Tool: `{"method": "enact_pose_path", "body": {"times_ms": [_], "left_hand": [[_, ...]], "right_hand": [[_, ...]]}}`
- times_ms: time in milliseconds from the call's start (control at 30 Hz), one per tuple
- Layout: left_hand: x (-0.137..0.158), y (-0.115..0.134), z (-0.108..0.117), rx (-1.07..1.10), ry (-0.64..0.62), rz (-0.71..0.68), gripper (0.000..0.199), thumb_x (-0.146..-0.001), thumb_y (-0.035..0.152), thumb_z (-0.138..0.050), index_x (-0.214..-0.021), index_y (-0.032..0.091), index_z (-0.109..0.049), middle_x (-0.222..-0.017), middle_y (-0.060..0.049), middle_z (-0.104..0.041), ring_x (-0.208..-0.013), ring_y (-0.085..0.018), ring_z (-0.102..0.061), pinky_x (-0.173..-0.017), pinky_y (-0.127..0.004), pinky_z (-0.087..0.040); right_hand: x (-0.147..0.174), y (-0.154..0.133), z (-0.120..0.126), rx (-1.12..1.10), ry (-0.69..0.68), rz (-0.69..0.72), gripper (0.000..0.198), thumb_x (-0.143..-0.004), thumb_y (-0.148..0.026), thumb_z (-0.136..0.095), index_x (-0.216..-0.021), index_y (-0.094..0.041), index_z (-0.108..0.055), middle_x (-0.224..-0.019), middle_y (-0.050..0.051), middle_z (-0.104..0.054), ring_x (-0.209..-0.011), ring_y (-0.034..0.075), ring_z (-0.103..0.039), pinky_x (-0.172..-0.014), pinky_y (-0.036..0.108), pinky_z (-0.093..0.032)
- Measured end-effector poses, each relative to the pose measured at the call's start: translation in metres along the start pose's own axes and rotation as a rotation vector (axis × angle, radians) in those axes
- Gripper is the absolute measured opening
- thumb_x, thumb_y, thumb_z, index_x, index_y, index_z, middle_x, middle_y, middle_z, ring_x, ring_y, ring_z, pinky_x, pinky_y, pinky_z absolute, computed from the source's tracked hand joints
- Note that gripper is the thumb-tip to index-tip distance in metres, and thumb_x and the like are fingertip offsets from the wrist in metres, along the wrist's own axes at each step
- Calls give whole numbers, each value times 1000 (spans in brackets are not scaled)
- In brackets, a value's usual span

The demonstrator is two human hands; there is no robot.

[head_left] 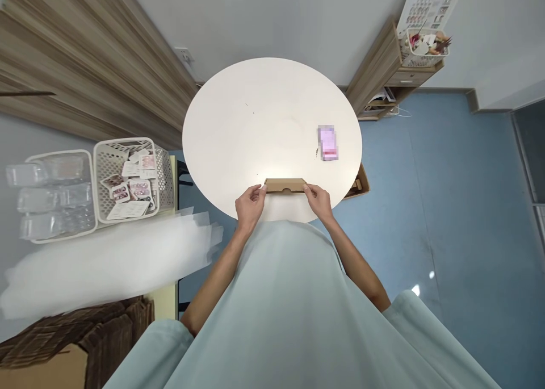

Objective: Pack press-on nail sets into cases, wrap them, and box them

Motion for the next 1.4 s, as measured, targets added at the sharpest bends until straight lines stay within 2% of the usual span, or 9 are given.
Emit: {"method": "enact_pose_path", "body": {"times_ms": [100, 167, 433, 733, 933, 1133, 1267, 1400], "left_hand": [[1, 5, 3, -26, 2, 30, 43, -96, 61, -66, -108, 22, -79, -107, -7, -83, -106, -26, -78, -101, -39, -60], [0, 3, 4, -49, -12, 54, 41, -95, 61, -68, -106, 23, -80, -105, -6, -83, -104, -27, -78, -99, -40, -60], [-1, -12, -1, -30, -65, 124, 31, -94, 49, -71, -109, 23, -79, -107, -6, -83, -108, -26, -77, -100, -40, -59], [-1, -23, -2, -31, -88, 140, 34, -95, 51, -70, -111, 22, -77, -115, -8, -82, -114, -28, -75, -102, -42, -59], [-13, -23, -6, -19, -95, 108, 37, -95, 52, -71, -115, 22, -77, -121, -9, -80, -113, -27, -75, -101, -40, -59], [-18, -40, -15, 100, -208, 145, 52, -97, 55, -66, -137, 22, -69, -131, -11, -76, -113, -26, -74, -96, -38, -62], [-21, -47, -18, 122, -220, 131, 56, -98, 58, -62, -140, 21, -68, -136, -11, -73, -115, -25, -74, -92, -36, -63], [-23, -46, -19, 26, -193, 87, 52, -99, 59, -61, -134, 22, -71, -129, -11, -76, -110, -25, -75, -93, -37, -62]], "right_hand": [[2, -7, 8, 92, -20, -50, 65, -101, -76, -44, -92, -21, -79, -98, 7, -80, -99, 26, -73, -90, 35, -58], [2, -6, 10, 88, -42, -85, 67, -101, -76, -43, -86, -21, -77, -92, 7, -79, -96, 26, -73, -86, 34, -57], [2, 12, 7, -17, -70, -140, 52, -98, -68, -57, -98, -20, -77, -102, 10, -82, -102, 27, -75, -91, 36, -57], [3, 21, 2, -46, -26, -153, 44, -95, -63, -65, -103, -22, -76, -113, 9, -81, -102, 25, -75, -93, 37, -58], [-2, 24, -1, -67, -14, -129, 47, -93, -65, -67, -111, -22, -76, -122, 10, -78, -104, 25, -74, -93, 38, -60], [-5, 29, -7, -52, -107, -48, 56, -104, -60, -52, -148, -26, -63, -128, 10, -70, -90, 19, -72, -89, 35, -60], [-10, 29, -8, -35, -126, -29, 55, -106, -60, -48, -146, -28, -66, -127, 9, -66, -82, 16, -70, -88, 35, -61], [-18, 27, -7, -32, -129, -16, 57, -105, -62, -49, -145, -26, -67, -125, 9, -66, -81, 16, -69, -88, 35, -61]]}}
Point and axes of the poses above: each hand's wrist, its own x-axis away from the middle knuckle, its own z-axis out of the back of the hand, y = z × x, the point moved 1 cm from there along -x, towards the middle knuckle
